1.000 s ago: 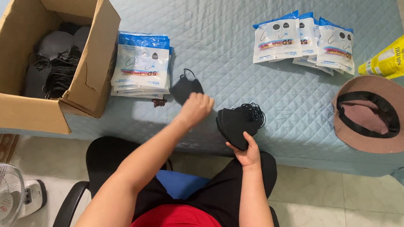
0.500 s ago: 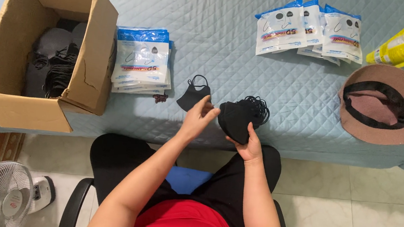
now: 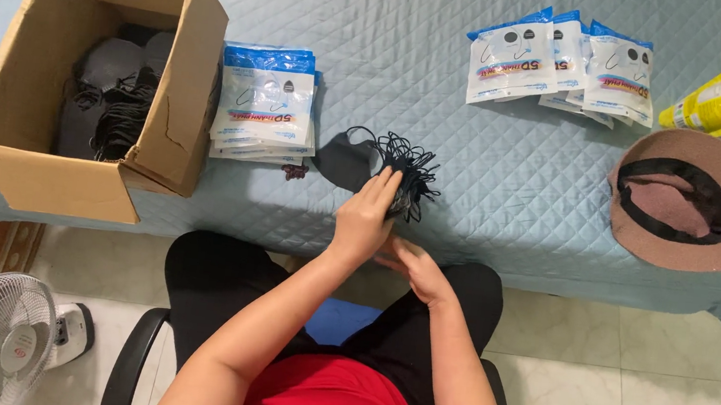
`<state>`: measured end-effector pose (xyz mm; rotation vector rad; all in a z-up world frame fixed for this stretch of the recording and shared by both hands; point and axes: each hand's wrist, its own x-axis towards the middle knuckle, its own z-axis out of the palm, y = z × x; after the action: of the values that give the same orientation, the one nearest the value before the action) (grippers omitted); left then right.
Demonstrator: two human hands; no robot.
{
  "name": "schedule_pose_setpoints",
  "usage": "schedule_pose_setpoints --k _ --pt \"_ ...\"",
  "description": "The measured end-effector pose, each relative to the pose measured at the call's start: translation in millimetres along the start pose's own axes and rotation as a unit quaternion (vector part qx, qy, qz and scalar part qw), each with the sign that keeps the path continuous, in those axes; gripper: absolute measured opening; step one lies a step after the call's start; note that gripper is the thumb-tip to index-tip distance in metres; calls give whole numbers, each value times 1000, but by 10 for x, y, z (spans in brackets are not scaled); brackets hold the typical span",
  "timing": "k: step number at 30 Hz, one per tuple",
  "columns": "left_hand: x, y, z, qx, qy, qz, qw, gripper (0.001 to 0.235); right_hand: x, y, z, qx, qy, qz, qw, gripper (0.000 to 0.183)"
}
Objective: The person sits cross-legged on a chair and unpacks black face masks from a cardboard box. They separate the masks into two piles, count them, and then place them into individual plastic packaging. The person also handles a stack of empty plastic bags and a hat on the bed.
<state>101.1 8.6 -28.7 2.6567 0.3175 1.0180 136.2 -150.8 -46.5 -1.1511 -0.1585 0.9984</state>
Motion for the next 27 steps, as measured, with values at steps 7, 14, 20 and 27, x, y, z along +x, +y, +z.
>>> schedule_pose_setpoints --k 7,14,20,27 --pt "-162 319 -137 82 51 145 985 38 276 -161 -137 253 -32 6 967 71" --pt "-324 418 10 13 -105 177 978 63 941 621 -1115 344 -44 70 935 48" --pt "1 -195 -8 -185 -152 71 968 56 673 177 -1008 328 7 49 943 47" --pt "48 -1040 396 69 -271 -107 954 68 601 102 -1182 357 49 -6 933 44"
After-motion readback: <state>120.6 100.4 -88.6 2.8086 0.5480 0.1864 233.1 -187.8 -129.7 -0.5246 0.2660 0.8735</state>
